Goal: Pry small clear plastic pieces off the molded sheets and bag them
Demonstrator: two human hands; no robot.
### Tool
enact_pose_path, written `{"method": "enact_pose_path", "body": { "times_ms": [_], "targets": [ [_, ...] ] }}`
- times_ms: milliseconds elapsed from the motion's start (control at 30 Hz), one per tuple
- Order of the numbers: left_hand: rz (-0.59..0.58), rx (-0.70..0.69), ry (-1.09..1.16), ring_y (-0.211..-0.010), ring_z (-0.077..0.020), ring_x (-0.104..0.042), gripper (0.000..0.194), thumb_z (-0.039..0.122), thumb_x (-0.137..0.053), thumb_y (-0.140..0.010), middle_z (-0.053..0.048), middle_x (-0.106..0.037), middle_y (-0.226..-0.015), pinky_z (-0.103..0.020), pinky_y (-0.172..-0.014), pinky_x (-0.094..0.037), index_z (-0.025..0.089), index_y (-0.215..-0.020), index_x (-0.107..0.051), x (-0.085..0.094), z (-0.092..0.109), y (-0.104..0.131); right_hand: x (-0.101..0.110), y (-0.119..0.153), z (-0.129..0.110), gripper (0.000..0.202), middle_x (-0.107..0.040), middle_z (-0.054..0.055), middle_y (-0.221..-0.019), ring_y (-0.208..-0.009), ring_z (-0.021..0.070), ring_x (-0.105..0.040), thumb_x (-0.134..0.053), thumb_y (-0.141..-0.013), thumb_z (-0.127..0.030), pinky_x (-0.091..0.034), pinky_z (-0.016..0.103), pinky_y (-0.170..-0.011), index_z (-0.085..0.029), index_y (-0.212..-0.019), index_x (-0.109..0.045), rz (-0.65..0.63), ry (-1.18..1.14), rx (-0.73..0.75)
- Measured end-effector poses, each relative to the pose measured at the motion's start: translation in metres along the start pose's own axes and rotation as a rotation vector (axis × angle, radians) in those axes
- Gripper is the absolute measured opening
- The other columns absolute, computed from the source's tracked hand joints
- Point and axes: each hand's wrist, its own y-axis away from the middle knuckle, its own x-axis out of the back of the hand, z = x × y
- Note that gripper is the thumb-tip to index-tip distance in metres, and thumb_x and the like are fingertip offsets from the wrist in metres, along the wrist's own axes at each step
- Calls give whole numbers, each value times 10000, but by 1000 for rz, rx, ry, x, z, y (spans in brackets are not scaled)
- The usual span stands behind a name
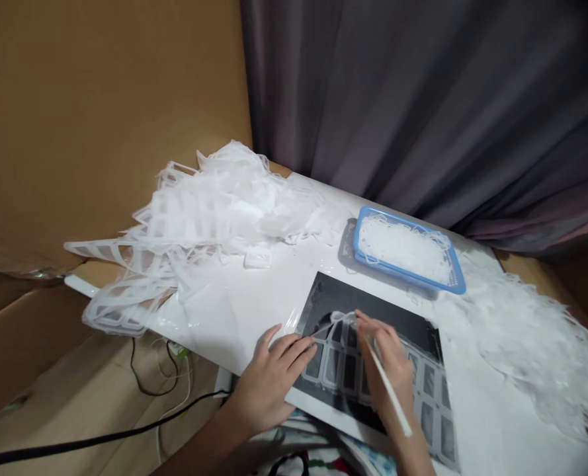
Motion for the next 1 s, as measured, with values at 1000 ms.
{"method": "enact_pose_path", "body": {
  "times_ms": [1000],
  "targets": [
    [144,-49,-92,-1305,-277,-373,751,500,-573,-811,-46,-437,-1457,-477,-1160,-91,229,-1470,-338,7,0,1,-16,6,-4,160,-670,101,-1178,-1122,250,-595,-526,-938,-310,-486,418,-951,-218,-911,-655,-375,-244,-39]
  ]
}}
